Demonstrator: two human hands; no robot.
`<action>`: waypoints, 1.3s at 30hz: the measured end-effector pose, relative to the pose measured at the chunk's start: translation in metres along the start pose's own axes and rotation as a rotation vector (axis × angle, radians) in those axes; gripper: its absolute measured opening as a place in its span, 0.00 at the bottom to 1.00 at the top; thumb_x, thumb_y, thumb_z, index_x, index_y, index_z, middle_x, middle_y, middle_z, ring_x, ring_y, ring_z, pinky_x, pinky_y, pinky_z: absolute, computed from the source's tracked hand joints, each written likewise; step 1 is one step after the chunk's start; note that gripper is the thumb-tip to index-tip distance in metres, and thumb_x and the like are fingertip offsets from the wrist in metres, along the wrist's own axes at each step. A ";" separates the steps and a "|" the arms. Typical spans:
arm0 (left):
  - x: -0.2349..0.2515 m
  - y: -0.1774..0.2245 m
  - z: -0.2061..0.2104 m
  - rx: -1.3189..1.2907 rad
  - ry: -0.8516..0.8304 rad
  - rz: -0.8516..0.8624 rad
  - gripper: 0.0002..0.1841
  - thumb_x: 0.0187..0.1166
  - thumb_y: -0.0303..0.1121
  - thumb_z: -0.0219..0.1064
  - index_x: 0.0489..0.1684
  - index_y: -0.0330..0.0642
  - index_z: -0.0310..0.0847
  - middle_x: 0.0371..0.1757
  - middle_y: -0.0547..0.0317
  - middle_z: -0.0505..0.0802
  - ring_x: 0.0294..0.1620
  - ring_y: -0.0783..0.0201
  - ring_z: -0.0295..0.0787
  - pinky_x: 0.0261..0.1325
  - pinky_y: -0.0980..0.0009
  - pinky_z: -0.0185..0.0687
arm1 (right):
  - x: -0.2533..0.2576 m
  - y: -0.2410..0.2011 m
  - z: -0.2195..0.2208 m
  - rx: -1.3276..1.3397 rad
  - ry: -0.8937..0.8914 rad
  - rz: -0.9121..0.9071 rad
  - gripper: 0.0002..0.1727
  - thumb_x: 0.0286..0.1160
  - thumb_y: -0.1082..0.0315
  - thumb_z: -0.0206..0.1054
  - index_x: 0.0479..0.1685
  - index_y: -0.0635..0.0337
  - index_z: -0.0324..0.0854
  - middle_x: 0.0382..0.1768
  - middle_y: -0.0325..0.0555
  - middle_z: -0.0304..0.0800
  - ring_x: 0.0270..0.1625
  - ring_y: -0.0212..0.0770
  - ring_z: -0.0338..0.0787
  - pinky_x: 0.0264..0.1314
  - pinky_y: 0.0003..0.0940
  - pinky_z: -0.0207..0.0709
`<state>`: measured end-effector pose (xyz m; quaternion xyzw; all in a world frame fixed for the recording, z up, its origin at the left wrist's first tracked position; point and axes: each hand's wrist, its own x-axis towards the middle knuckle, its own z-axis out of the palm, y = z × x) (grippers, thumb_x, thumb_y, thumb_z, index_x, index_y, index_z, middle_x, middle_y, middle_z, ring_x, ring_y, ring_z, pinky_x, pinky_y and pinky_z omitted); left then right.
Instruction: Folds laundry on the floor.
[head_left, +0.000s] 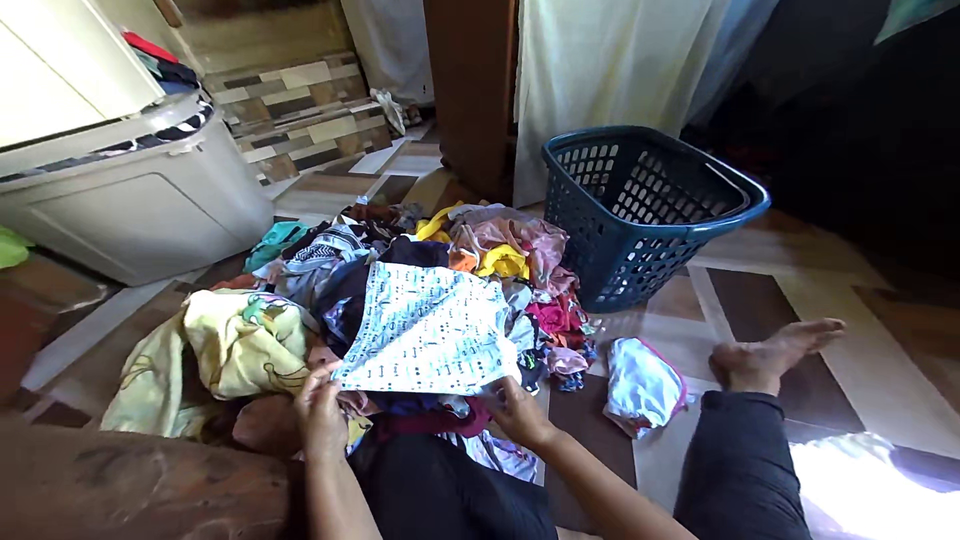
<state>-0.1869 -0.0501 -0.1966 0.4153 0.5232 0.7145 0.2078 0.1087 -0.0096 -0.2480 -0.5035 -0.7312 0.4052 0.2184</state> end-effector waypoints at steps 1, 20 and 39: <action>-0.001 -0.003 -0.004 0.072 -0.022 -0.011 0.13 0.69 0.22 0.53 0.45 0.31 0.81 0.44 0.68 0.90 0.47 0.79 0.86 0.56 0.76 0.83 | -0.009 0.008 0.006 0.016 0.048 -0.037 0.29 0.76 0.65 0.70 0.70 0.80 0.73 0.65 0.73 0.83 0.67 0.64 0.87 0.74 0.57 0.76; 0.096 0.021 0.096 0.568 0.018 -0.141 0.18 0.86 0.25 0.58 0.70 0.26 0.78 0.69 0.30 0.84 0.71 0.43 0.81 0.75 0.50 0.73 | 0.084 -0.002 -0.061 -0.076 0.292 0.059 0.32 0.86 0.72 0.56 0.88 0.73 0.57 0.87 0.71 0.59 0.85 0.64 0.70 0.85 0.55 0.66; 0.128 -0.023 0.100 0.980 -0.326 -0.219 0.17 0.83 0.25 0.59 0.68 0.32 0.82 0.74 0.37 0.83 0.76 0.44 0.79 0.78 0.50 0.72 | 0.161 -0.012 -0.077 -0.173 -0.193 0.382 0.26 0.82 0.69 0.64 0.78 0.68 0.71 0.72 0.69 0.79 0.75 0.64 0.79 0.78 0.63 0.69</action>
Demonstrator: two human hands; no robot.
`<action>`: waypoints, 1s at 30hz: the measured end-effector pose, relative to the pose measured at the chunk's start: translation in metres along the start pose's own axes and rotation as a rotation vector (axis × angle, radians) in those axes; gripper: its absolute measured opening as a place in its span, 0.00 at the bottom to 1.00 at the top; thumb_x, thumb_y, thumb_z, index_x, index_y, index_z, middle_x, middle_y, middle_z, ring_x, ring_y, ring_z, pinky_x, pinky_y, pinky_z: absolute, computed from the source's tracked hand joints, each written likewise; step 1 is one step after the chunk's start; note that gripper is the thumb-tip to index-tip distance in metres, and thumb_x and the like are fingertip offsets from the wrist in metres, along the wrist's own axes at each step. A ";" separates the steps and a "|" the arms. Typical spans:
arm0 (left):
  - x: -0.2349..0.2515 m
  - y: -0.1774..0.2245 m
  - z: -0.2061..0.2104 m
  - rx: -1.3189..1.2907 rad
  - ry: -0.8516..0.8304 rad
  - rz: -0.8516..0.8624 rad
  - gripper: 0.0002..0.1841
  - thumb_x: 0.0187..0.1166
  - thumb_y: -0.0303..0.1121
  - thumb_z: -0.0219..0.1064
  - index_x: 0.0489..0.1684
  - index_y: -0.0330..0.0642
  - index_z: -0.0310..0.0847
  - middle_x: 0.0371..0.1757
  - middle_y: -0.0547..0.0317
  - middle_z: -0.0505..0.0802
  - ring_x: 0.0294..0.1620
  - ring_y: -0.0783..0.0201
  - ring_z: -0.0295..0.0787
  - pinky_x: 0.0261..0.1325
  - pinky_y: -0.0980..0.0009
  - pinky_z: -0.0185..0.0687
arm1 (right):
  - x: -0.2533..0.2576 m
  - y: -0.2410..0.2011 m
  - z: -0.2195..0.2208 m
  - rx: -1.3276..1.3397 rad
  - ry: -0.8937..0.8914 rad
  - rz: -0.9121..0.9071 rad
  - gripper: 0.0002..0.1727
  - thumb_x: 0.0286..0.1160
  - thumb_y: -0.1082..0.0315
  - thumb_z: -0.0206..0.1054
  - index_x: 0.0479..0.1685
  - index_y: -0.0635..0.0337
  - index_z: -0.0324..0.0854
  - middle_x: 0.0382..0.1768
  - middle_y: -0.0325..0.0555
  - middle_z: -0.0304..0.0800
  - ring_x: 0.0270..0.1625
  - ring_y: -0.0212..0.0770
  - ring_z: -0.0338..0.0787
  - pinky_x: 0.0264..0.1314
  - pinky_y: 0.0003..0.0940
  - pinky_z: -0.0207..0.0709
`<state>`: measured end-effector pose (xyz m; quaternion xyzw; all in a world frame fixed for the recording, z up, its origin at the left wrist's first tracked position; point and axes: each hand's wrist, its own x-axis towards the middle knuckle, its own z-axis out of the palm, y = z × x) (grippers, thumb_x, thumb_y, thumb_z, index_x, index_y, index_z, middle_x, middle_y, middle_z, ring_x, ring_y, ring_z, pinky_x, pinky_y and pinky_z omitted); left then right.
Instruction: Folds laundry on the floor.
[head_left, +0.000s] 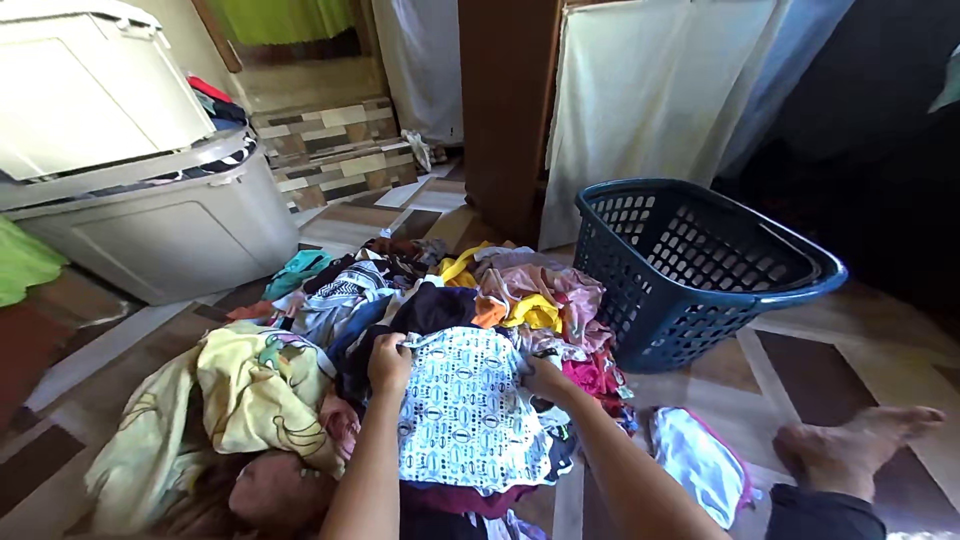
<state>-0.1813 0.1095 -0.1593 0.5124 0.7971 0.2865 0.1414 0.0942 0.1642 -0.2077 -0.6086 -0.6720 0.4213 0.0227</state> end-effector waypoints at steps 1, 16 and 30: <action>-0.001 -0.001 -0.004 -0.052 0.009 0.001 0.17 0.83 0.25 0.60 0.66 0.29 0.82 0.72 0.35 0.84 0.76 0.44 0.79 0.79 0.50 0.70 | -0.009 0.003 -0.003 0.109 0.013 0.003 0.26 0.82 0.70 0.64 0.79 0.68 0.71 0.70 0.69 0.80 0.71 0.63 0.83 0.74 0.61 0.73; -0.078 -0.004 -0.062 -1.446 -0.179 -0.004 0.18 0.89 0.30 0.45 0.31 0.51 0.80 0.13 0.74 0.79 0.13 0.81 0.73 0.23 0.83 0.77 | -0.164 0.034 -0.070 0.951 0.107 -0.634 0.09 0.68 0.72 0.65 0.41 0.44 0.80 0.34 0.28 0.94 0.34 0.23 0.92 0.40 0.23 0.88; -0.010 0.089 -0.119 -1.108 0.224 0.145 0.12 0.87 0.31 0.59 0.62 0.38 0.71 0.47 0.60 0.85 0.44 0.71 0.84 0.53 0.68 0.85 | -0.166 -0.043 -0.139 0.724 0.632 -0.569 0.11 0.88 0.68 0.59 0.60 0.64 0.76 0.41 0.43 0.84 0.39 0.31 0.85 0.47 0.34 0.84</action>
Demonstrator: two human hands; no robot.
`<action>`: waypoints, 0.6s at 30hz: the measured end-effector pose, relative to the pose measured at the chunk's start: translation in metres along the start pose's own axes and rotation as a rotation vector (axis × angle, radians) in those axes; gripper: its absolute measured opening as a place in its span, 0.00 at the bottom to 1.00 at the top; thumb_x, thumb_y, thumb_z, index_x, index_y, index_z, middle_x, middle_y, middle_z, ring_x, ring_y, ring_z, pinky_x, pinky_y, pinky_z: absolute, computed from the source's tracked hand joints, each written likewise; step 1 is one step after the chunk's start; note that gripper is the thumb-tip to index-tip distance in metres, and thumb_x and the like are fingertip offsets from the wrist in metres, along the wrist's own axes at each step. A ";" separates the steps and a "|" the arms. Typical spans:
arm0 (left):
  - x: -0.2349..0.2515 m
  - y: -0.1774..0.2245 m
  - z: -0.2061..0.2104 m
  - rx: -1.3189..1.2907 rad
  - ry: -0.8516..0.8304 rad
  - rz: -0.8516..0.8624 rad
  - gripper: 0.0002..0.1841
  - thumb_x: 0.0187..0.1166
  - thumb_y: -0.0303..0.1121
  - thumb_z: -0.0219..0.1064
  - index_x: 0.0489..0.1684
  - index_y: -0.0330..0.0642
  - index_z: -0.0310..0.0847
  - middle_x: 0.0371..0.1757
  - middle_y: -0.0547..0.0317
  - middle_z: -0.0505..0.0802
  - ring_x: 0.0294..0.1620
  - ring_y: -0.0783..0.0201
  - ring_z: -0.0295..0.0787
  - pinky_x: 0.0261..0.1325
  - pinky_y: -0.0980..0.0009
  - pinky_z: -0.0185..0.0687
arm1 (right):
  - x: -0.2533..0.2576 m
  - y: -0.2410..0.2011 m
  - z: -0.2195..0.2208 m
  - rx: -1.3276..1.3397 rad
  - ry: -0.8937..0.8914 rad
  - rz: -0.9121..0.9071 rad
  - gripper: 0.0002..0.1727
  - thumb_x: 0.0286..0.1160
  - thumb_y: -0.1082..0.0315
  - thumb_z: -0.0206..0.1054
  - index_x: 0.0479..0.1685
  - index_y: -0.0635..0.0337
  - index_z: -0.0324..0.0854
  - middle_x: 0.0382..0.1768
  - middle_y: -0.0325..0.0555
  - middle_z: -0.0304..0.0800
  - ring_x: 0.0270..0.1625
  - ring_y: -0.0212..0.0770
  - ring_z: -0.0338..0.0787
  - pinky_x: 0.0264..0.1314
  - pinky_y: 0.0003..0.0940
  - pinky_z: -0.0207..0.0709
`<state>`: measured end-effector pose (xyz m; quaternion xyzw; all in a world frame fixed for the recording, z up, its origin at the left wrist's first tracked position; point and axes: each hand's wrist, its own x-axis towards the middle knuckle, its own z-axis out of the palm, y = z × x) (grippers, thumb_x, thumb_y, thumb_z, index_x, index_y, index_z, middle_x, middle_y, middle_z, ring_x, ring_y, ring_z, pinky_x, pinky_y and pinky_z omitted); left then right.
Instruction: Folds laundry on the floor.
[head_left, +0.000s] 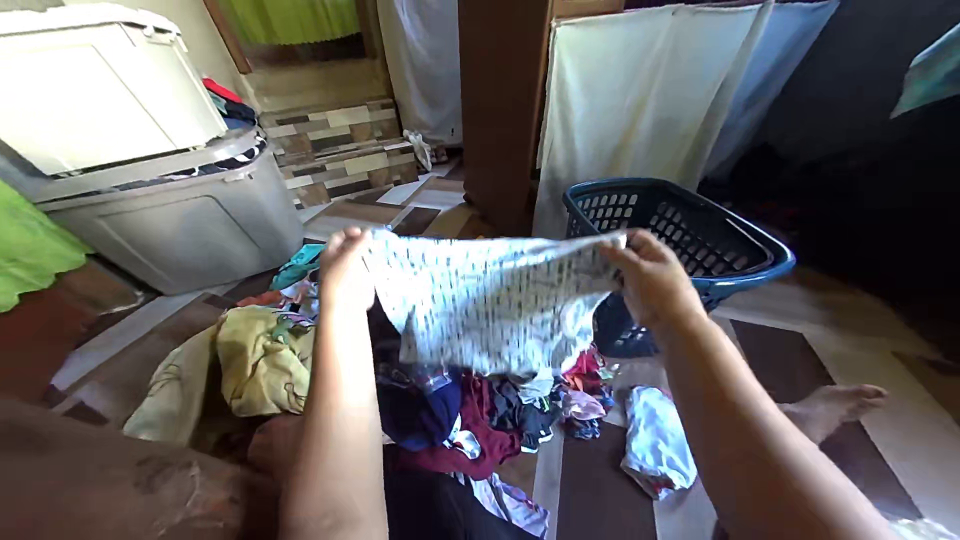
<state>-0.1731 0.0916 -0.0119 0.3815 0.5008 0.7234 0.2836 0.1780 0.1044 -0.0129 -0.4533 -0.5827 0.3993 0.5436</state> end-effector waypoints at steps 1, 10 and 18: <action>0.011 0.015 0.004 -0.052 0.008 0.078 0.09 0.86 0.29 0.60 0.59 0.40 0.70 0.43 0.64 0.84 0.42 0.73 0.84 0.51 0.70 0.85 | 0.009 -0.004 -0.001 -0.015 0.025 -0.124 0.10 0.85 0.68 0.60 0.58 0.63 0.77 0.41 0.40 0.85 0.40 0.29 0.86 0.48 0.32 0.85; -0.049 -0.032 -0.065 -0.254 0.140 0.268 0.25 0.81 0.23 0.51 0.80 0.45 0.61 0.64 0.62 0.85 0.61 0.65 0.84 0.66 0.60 0.82 | -0.031 0.082 0.029 -0.222 -0.140 -0.511 0.10 0.75 0.77 0.64 0.50 0.71 0.84 0.54 0.57 0.89 0.59 0.45 0.88 0.65 0.46 0.82; -0.136 -0.147 -0.123 -0.304 0.296 0.061 0.18 0.77 0.18 0.45 0.63 0.42 0.66 0.45 0.69 0.92 0.47 0.72 0.91 0.53 0.69 0.89 | -0.116 0.205 0.052 -0.374 -0.323 -0.279 0.09 0.69 0.78 0.68 0.43 0.70 0.91 0.50 0.61 0.94 0.60 0.61 0.91 0.71 0.61 0.78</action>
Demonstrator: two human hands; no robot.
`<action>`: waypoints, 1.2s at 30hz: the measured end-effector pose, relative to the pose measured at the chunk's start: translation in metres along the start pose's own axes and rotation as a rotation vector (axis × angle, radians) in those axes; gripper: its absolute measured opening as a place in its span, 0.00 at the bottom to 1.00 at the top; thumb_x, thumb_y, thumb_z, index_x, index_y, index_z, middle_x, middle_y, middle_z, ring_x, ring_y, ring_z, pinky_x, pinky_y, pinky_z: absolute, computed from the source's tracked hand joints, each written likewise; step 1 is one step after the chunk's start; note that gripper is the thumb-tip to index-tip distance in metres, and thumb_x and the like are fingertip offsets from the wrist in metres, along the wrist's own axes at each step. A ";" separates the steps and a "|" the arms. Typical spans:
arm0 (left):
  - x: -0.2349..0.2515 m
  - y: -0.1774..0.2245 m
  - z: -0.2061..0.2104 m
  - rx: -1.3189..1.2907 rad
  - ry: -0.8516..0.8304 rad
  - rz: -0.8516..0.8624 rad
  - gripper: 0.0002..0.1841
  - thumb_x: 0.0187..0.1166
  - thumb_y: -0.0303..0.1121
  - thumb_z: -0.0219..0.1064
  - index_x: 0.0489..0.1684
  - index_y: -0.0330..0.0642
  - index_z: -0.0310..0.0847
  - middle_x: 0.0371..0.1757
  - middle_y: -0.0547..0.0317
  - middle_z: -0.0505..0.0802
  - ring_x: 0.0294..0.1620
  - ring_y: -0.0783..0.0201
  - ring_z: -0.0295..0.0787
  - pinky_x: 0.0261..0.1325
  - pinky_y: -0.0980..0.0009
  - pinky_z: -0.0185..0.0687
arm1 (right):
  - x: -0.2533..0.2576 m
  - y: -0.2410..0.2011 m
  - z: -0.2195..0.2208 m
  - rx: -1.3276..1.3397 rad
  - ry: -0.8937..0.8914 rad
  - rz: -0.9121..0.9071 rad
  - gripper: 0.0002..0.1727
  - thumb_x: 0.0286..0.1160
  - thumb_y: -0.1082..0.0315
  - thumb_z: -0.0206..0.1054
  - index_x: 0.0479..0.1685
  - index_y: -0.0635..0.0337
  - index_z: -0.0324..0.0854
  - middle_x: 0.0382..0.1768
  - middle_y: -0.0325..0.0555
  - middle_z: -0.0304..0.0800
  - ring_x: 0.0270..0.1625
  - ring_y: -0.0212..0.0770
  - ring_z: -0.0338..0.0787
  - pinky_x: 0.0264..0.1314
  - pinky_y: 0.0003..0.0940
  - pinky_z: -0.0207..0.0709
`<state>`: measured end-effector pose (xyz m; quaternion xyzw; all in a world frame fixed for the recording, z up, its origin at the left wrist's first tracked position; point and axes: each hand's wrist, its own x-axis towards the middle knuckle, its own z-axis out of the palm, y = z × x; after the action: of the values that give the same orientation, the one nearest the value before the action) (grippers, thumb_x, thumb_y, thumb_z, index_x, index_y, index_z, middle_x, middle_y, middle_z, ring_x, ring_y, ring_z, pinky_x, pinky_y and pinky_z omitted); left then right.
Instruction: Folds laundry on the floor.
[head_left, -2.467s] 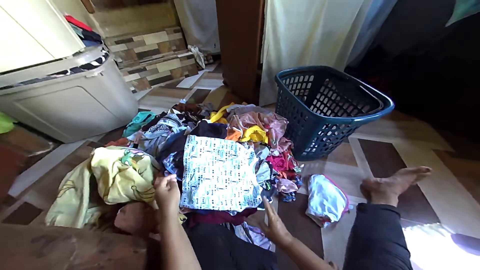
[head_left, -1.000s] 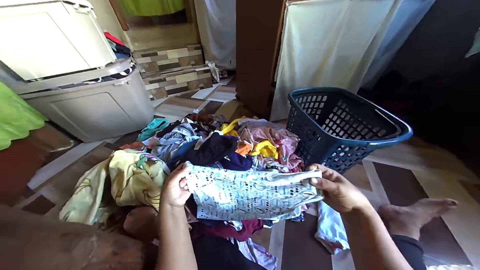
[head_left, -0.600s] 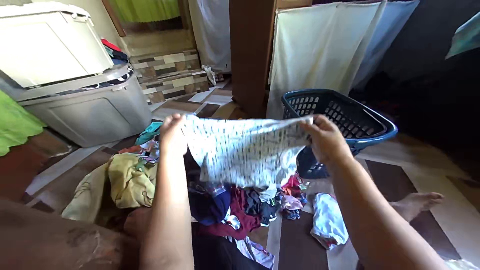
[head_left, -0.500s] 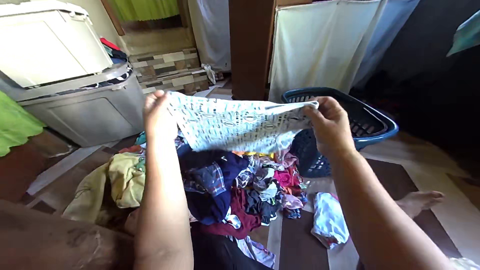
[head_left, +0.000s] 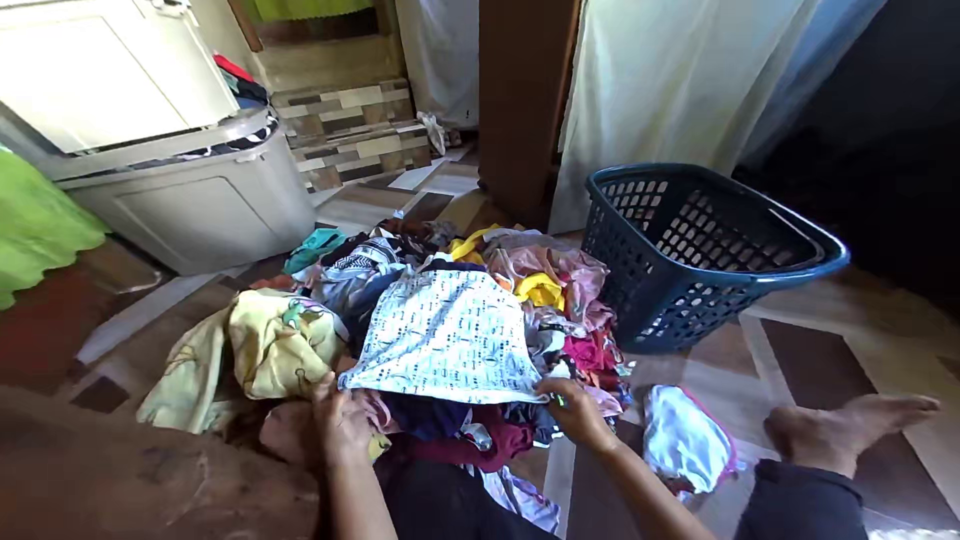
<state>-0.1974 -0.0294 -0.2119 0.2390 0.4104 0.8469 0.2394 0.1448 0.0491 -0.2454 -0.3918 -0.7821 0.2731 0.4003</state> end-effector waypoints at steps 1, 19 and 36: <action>0.000 0.000 -0.004 -0.021 -0.016 0.010 0.18 0.77 0.18 0.44 0.59 0.45 0.69 0.43 0.71 0.93 0.46 0.72 0.92 0.53 0.69 0.89 | -0.004 0.006 0.003 0.009 0.010 -0.014 0.09 0.68 0.77 0.69 0.43 0.70 0.92 0.50 0.60 0.95 0.60 0.61 0.92 0.70 0.60 0.79; 0.031 -0.006 0.031 0.469 -0.070 0.014 0.14 0.79 0.19 0.57 0.60 0.23 0.75 0.47 0.58 0.87 0.45 0.77 0.84 0.53 0.77 0.82 | 0.035 0.001 -0.009 0.354 -0.098 0.523 0.12 0.82 0.74 0.59 0.54 0.76 0.80 0.43 0.51 0.87 0.44 0.32 0.85 0.53 0.32 0.81; 0.105 -0.029 0.133 1.470 -0.492 0.240 0.18 0.84 0.22 0.55 0.61 0.43 0.89 0.77 0.45 0.83 0.87 0.36 0.63 0.84 0.32 0.47 | 0.162 -0.019 0.028 -0.256 -0.233 0.567 0.25 0.92 0.70 0.47 0.86 0.65 0.65 0.84 0.64 0.68 0.85 0.60 0.72 0.87 0.54 0.63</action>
<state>-0.1926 0.1272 -0.1403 0.5596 0.7723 0.3004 0.0108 0.0531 0.1707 -0.1798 -0.6070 -0.7106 0.3159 0.1636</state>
